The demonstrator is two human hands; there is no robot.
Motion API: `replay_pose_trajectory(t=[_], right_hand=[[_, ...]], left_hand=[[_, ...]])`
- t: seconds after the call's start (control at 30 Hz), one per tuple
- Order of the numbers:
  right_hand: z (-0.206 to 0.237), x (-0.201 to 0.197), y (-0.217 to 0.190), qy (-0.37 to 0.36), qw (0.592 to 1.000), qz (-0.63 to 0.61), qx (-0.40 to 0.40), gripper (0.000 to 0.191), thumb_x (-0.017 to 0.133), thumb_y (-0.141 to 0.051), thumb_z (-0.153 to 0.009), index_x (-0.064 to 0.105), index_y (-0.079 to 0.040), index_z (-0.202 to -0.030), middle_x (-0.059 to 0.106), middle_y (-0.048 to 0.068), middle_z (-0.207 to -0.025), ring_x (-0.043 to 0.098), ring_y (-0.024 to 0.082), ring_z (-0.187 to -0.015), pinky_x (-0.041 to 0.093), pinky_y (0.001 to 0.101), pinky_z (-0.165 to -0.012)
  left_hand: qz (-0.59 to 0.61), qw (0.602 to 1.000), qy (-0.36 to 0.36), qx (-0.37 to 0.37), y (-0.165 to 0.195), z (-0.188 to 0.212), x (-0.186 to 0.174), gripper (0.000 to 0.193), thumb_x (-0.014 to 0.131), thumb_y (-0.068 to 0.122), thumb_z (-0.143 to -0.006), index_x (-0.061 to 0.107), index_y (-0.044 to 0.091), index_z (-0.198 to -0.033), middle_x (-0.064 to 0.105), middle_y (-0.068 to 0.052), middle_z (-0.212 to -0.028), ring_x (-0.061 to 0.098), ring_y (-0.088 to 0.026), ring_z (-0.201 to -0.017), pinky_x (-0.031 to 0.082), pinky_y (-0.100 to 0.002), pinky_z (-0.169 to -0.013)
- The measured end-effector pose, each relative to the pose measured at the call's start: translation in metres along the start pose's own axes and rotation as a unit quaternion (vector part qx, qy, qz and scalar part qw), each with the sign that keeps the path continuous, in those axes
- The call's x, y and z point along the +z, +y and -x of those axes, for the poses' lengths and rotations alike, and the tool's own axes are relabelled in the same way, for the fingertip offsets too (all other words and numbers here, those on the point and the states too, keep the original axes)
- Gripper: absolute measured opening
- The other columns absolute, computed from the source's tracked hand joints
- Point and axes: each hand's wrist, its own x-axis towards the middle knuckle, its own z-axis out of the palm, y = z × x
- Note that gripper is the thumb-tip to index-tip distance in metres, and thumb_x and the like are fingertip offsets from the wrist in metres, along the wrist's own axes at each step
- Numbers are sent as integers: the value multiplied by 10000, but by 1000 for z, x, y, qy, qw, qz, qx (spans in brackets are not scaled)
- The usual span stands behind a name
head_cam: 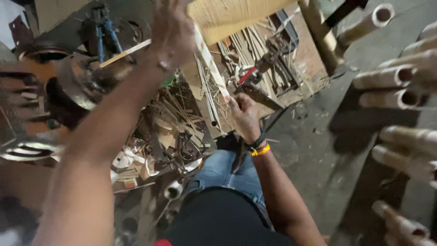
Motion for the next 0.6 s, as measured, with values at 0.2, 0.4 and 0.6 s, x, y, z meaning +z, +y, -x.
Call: replay_pose_trajectory(t=[0.2,0.4,0.6], right_hand=[[11,-1,-17,72,976,181,-95,275,749,-172,-964,611,-12,-789,553,132,-677,531,262,-607,418,379,-574],[16,-2,-33,65,984,138,-95,172,722,-179,-951,668,-36,-873,620,145,-738,608,321,-679,462,421,-610],[18,0,-33,78,974,189,-101,286,754,-223,-959,608,-25,-813,587,158,-738,581,364,-713,439,462,-630]], left_hand=[[43,963,-214,-156,12,1,5,440,643,97,-1040,509,-126,-1395,371,-252,-1536,383,-429,-1430,294,-648,-1206],[10,916,-309,-256,15,7,10,201,700,235,-1018,746,60,-1105,310,-184,-1564,232,-429,-1511,162,-691,-1200],[22,924,-285,-254,6,13,18,167,697,172,-1013,766,121,-1156,356,-253,-1544,234,-474,-1483,106,-770,-1138]])
